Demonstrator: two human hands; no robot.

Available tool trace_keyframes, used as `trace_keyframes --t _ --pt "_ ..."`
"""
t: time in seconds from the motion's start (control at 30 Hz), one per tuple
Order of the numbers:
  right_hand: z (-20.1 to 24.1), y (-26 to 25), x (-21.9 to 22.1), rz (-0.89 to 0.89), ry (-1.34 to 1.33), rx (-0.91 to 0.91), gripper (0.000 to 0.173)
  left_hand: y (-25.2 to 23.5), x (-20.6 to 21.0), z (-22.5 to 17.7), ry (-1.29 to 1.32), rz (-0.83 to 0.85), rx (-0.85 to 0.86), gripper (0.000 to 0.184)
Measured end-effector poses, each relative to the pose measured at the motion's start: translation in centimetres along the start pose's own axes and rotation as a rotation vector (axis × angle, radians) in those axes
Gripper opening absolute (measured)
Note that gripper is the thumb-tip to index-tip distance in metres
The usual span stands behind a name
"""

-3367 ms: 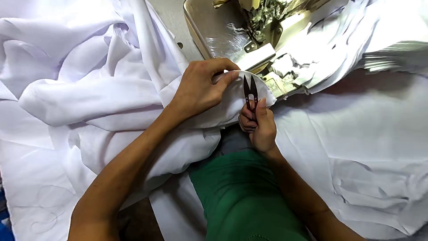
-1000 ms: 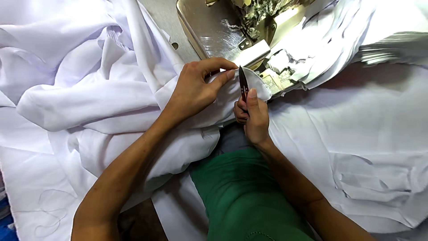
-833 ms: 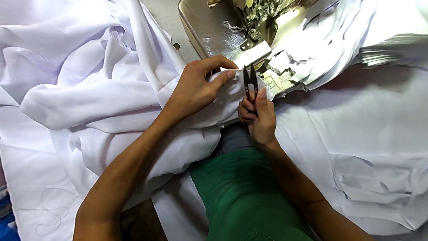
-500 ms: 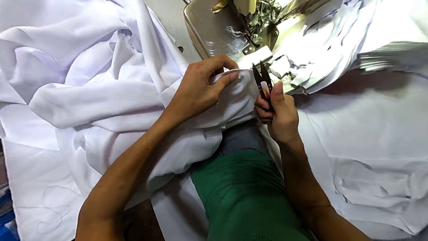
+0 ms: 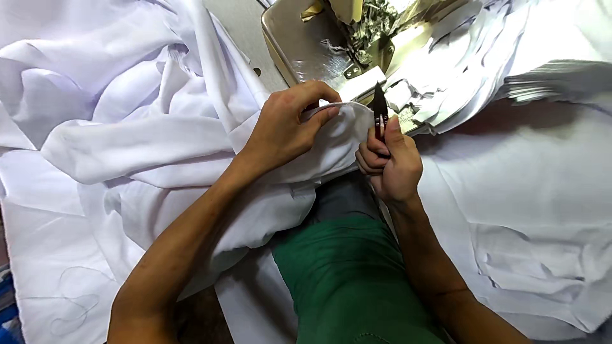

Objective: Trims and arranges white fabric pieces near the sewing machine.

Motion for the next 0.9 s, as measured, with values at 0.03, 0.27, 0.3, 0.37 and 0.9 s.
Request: trace_keyframes --t 0.03,0.27,0.3,0.37,0.9 --pt "0.1 -0.1 -0.2 -0.004 -0.051 -0.016 0.052 0.0 0.0 0.0 -0.015 -0.001 -0.011 0.02" --pt "2.4 -1.2 -1.3 -0.21 0.855 -0.475 0.033 -0.2 0.2 -0.2 -0.003 -0.018 -0.058 0.023" --pt "2.7 -1.5 -0.8 -0.202 0.881 -0.457 0.041 -0.2 0.2 -0.2 0.0 -0.017 -0.047 0.023" --pt "2.6 -2.8 0.0 -0.165 0.79 -0.438 0.034 -0.2 0.1 -0.3 -0.002 -0.014 -0.015 0.023" --pt "1.7 -3.9 -1.2 -0.215 0.497 -1.205 0.022 1.0 -0.8 -1.2 -0.642 -0.304 0.582 0.011"
Point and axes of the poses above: each hand's wrist, its own y-axis away from the middle knuckle, its own x-axis out of the palm, z = x × y, the point moved 1 cm from there along -y, towards the middle knuckle, and after that the axes turned 5 degrees about x, right-handed, at the moved point
